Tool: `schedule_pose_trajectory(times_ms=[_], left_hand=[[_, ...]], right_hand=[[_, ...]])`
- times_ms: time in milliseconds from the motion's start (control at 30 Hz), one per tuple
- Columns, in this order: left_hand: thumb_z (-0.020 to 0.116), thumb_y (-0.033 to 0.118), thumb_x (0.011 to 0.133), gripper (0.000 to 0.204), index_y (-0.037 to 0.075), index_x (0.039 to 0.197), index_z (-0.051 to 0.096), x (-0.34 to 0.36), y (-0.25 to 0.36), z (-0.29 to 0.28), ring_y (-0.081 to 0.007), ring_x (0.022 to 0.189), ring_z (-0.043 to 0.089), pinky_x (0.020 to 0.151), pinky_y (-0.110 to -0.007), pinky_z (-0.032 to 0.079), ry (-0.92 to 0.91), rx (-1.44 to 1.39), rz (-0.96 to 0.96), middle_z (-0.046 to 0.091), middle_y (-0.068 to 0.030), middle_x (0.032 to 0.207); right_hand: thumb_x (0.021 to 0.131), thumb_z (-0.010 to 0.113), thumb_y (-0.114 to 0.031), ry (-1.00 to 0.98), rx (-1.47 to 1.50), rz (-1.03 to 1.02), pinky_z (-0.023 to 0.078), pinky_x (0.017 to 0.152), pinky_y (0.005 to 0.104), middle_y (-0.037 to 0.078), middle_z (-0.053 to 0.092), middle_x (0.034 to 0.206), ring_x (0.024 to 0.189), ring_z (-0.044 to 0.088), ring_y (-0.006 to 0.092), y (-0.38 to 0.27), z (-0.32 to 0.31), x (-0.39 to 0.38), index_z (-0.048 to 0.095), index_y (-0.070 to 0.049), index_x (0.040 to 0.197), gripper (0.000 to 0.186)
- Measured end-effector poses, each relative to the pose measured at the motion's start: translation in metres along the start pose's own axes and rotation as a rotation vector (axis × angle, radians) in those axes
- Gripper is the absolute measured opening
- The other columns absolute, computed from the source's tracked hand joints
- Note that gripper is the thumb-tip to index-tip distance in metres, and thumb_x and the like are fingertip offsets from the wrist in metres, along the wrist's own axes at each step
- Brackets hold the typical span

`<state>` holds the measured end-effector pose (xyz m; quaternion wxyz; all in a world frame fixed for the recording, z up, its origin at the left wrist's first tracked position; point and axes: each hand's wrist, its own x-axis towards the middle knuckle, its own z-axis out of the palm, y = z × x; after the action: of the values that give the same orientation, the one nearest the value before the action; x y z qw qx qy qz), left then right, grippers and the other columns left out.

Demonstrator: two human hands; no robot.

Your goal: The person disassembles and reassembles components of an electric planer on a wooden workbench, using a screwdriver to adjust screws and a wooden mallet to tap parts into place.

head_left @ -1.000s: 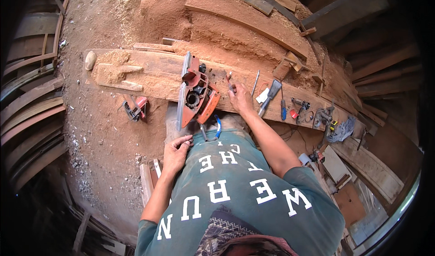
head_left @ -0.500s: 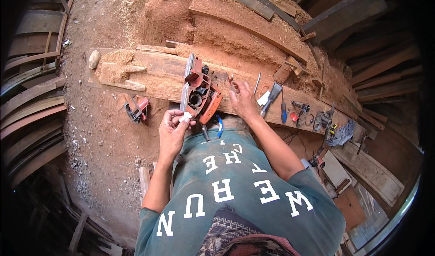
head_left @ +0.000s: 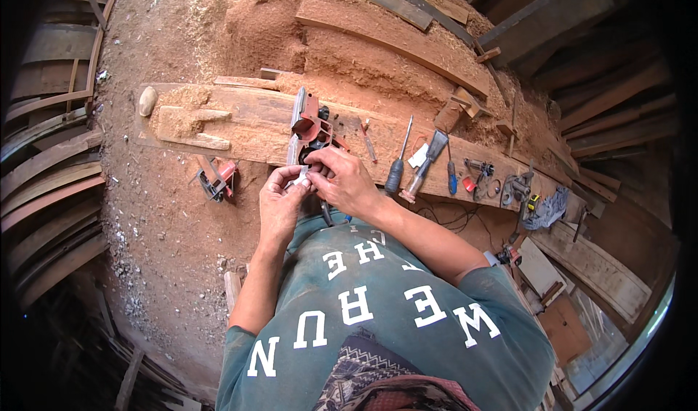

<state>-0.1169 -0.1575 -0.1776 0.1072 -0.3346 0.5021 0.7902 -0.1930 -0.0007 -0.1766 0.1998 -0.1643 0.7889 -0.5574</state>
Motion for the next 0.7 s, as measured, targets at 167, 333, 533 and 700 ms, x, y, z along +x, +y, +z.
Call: schedule_pose_trajectory(times_ms=[167,333,533,700], left_hand=[[0.071,0.000,0.098,0.031,-0.005,0.128,0.063,0.006,-0.005,-0.010,-0.0187,0.103,0.073,0.093,-0.033,0.064,0.025,-0.028,-0.105,0.073,-0.0134,0.115],[0.069,0.000,0.098,0.032,-0.005,0.129,0.061,0.013,-0.003,-0.011,-0.0218,0.105,0.075,0.097,-0.039,0.065,0.052,-0.106,-0.161,0.072,-0.0146,0.116],[0.071,0.003,0.099,0.031,-0.005,0.128,0.063,0.021,0.002,-0.005,-0.0181,0.099,0.074,0.090,-0.032,0.064,0.105,-0.086,-0.176,0.073,-0.0151,0.118],[0.072,0.005,0.094,0.029,-0.004,0.122,0.069,0.066,0.002,-0.031,-0.0103,0.083,0.068,0.072,-0.021,0.050,0.174,0.143,0.020,0.076,-0.0089,0.098]], right_hand=[[0.092,0.072,-0.002,0.038,0.273,0.346,0.056,0.065,0.0324,0.009,0.070,0.087,0.071,0.068,0.0143,0.006,0.007,0.001,0.065,0.003,0.113,0.023],[0.096,0.069,-0.002,0.129,0.477,0.438,0.053,0.062,0.0269,0.006,0.069,0.088,0.073,0.066,0.0086,0.013,0.018,0.005,0.058,0.003,0.115,0.023],[0.097,0.069,-0.003,0.195,0.533,0.430,0.054,0.066,0.0260,0.005,0.067,0.089,0.075,0.064,0.0075,0.032,0.029,0.007,0.057,0.002,0.115,0.023],[0.099,0.068,-0.008,0.182,0.316,0.352,0.056,0.069,0.0279,0.006,0.069,0.091,0.079,0.066,0.0109,0.041,0.017,0.016,0.061,0.000,0.116,0.020]])
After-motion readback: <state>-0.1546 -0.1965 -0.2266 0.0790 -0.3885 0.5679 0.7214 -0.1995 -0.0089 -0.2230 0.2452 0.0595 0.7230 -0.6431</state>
